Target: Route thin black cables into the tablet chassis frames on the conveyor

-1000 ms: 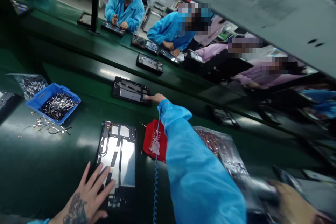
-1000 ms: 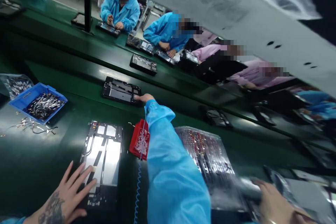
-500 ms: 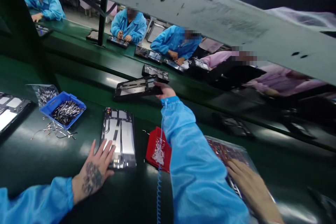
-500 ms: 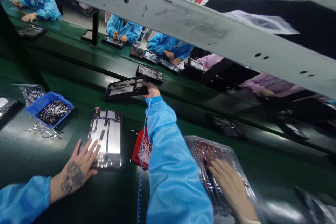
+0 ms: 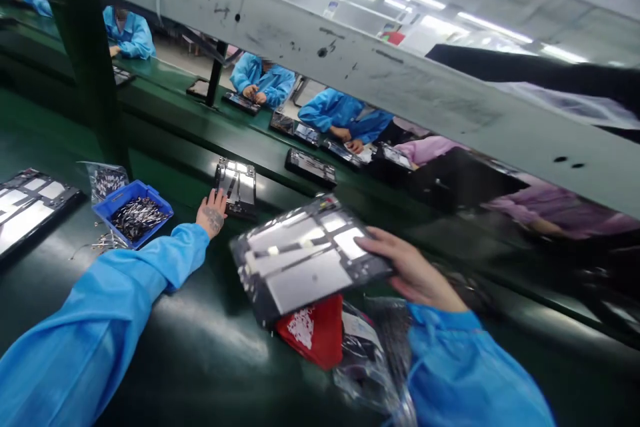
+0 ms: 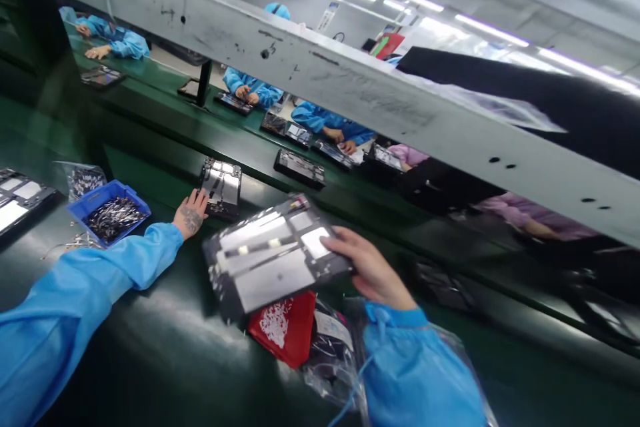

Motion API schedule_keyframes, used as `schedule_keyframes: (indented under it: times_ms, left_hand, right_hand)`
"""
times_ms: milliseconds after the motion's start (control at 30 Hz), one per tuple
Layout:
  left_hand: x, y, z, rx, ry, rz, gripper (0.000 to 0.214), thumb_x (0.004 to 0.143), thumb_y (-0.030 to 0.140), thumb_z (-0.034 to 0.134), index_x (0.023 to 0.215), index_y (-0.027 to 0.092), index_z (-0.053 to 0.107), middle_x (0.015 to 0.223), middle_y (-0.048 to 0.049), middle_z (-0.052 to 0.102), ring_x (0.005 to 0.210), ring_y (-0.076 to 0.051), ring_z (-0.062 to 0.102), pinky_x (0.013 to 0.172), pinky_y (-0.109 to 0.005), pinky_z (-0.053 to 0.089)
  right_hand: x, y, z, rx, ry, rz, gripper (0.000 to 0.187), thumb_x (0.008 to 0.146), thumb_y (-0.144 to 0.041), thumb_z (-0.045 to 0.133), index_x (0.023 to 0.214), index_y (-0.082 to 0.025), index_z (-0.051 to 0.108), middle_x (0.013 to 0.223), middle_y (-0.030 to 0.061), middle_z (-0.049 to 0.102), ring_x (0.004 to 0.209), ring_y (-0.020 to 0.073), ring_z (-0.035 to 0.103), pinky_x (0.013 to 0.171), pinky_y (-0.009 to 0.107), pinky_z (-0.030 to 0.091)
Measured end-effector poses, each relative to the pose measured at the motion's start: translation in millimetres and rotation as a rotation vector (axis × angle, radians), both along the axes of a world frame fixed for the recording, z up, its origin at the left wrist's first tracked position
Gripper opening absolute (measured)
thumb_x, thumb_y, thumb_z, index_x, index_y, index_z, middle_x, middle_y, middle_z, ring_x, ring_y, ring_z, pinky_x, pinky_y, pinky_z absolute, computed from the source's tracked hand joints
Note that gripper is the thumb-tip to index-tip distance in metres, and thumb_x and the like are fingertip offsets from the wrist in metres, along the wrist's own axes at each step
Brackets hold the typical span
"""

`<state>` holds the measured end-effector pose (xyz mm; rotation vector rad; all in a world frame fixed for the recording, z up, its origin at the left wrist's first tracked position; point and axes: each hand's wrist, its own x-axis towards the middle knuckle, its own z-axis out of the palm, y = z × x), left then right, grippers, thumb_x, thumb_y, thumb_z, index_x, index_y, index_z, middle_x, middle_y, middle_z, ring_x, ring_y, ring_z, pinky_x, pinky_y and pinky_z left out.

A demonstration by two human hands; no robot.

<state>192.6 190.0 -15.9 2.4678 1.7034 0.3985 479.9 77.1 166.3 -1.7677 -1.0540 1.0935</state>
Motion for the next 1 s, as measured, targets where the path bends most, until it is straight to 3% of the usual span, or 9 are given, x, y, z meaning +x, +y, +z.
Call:
schedule_keyframes:
  times_ms: [100, 233, 300, 400, 500, 633, 733, 867, 1000]
  left_hand:
    - [-26.3, -36.5, 19.0, 0.063, -0.013, -0.004, 0.051, 0.09, 0.014, 0.042, 0.139, 0.005, 0.038, 0.152, -0.0216, 0.03, 0.141, -0.033, 0.025, 0.109, -0.046, 0.031]
    - [-84.1, -125.2, 33.6, 0.198, -0.17, -0.053, 0.041, 0.092, 0.02, 0.041, 0.131, 0.009, 0.051, 0.14, -0.0185, 0.05, 0.135, -0.028, 0.039, 0.11, -0.042, 0.035]
    - [-121.2, -167.8, 30.1, 0.175, -0.298, -0.048, 0.037, 0.092, 0.021, 0.042, 0.127, 0.015, 0.056, 0.13, -0.0127, 0.06, 0.12, -0.022, 0.055, 0.104, -0.035, 0.043]
    - [-184.9, -204.8, 17.8, 0.056, -0.371, 0.234, 0.031, 0.091, 0.027, 0.044, 0.111, 0.02, 0.065, 0.11, -0.0079, 0.07, 0.101, -0.021, 0.065, 0.094, -0.033, 0.05]
    - [-242.5, -206.0, 9.5, 0.016, -0.398, 0.524, 0.032, 0.087, 0.034, 0.044, 0.099, 0.015, 0.067, 0.097, -0.0118, 0.071, 0.092, -0.025, 0.065, 0.087, -0.037, 0.05]
    - [-278.5, -185.6, 5.9, -0.074, -0.417, 0.59, 0.03, 0.08, 0.034, 0.049, 0.095, 0.014, 0.066, 0.089, -0.0109, 0.068, 0.08, -0.024, 0.064, 0.074, -0.033, 0.051]
    - [-281.1, -175.4, 3.7, -0.121, -0.408, 0.55, 0.024, 0.076, 0.033, 0.052, 0.083, 0.016, 0.066, 0.086, -0.009, 0.065, 0.077, -0.023, 0.062, 0.071, -0.031, 0.048]
    - [-284.4, -167.8, 3.2, -0.132, -0.379, 0.532, 0.019, 0.076, 0.033, 0.05, 0.074, 0.018, 0.061, 0.079, -0.0061, 0.061, 0.078, -0.023, 0.057, 0.072, -0.031, 0.044]
    - [-290.8, -166.9, 11.2, -0.144, -0.405, 0.422, 0.017, 0.079, 0.037, 0.052, 0.071, 0.022, 0.058, 0.076, 0.0018, 0.057, 0.078, -0.019, 0.054, 0.074, -0.026, 0.041]
  right_hand:
    - [-36.1, 0.1, -33.4, -0.263, 0.21, 0.273, 0.034, 0.057, -0.026, 0.081, 0.087, -0.021, 0.064, 0.085, 0.0057, 0.07, 0.068, 0.0171, 0.068, 0.065, 0.028, 0.055]
    - [-81.8, 10.7, -81.4, -0.45, 0.301, 0.614, 0.041, 0.058, -0.034, 0.08, 0.092, -0.02, 0.062, 0.086, 0.0033, 0.071, 0.073, 0.0196, 0.069, 0.071, 0.032, 0.056]
    - [-96.0, 20.1, -103.5, -0.45, 0.186, 0.742, 0.041, 0.061, -0.038, 0.077, 0.094, -0.019, 0.064, 0.092, 0.0049, 0.071, 0.079, 0.0209, 0.068, 0.076, 0.033, 0.055]
    - [-107.6, 35.3, -131.4, -0.364, -0.125, 0.861, 0.036, 0.067, -0.039, 0.07, 0.094, -0.016, 0.068, 0.096, 0.0068, 0.072, 0.086, 0.0232, 0.067, 0.082, 0.034, 0.052]
    - [-114.5, 42.2, -148.0, -0.222, -0.455, 0.865, 0.03, 0.069, -0.032, 0.065, 0.094, -0.016, 0.072, 0.097, 0.0085, 0.072, 0.093, 0.0263, 0.066, 0.089, 0.037, 0.049]
    - [-120.3, 17.5, -142.5, 0.092, -0.721, 0.683, 0.033, 0.073, -0.029, 0.061, 0.101, -0.014, 0.071, 0.115, 0.0167, 0.063, 0.113, 0.0326, 0.056, 0.103, 0.048, 0.038]
    - [-117.7, -33.1, -118.8, 0.321, -0.68, 0.577, 0.034, 0.081, -0.038, 0.057, 0.108, -0.022, 0.067, 0.122, 0.0126, 0.059, 0.116, 0.0288, 0.055, 0.101, 0.047, 0.043]
    - [-100.5, -119.0, -89.4, 0.413, -0.64, 0.431, 0.034, 0.084, -0.044, 0.054, 0.113, -0.029, 0.065, 0.128, 0.0083, 0.056, 0.119, 0.0279, 0.054, 0.099, 0.045, 0.047]
    - [-56.7, -191.5, -101.9, 0.397, -0.666, 0.097, 0.029, 0.083, -0.045, 0.055, 0.105, -0.031, 0.068, 0.123, 0.0074, 0.059, 0.113, 0.0293, 0.058, 0.091, 0.043, 0.053]
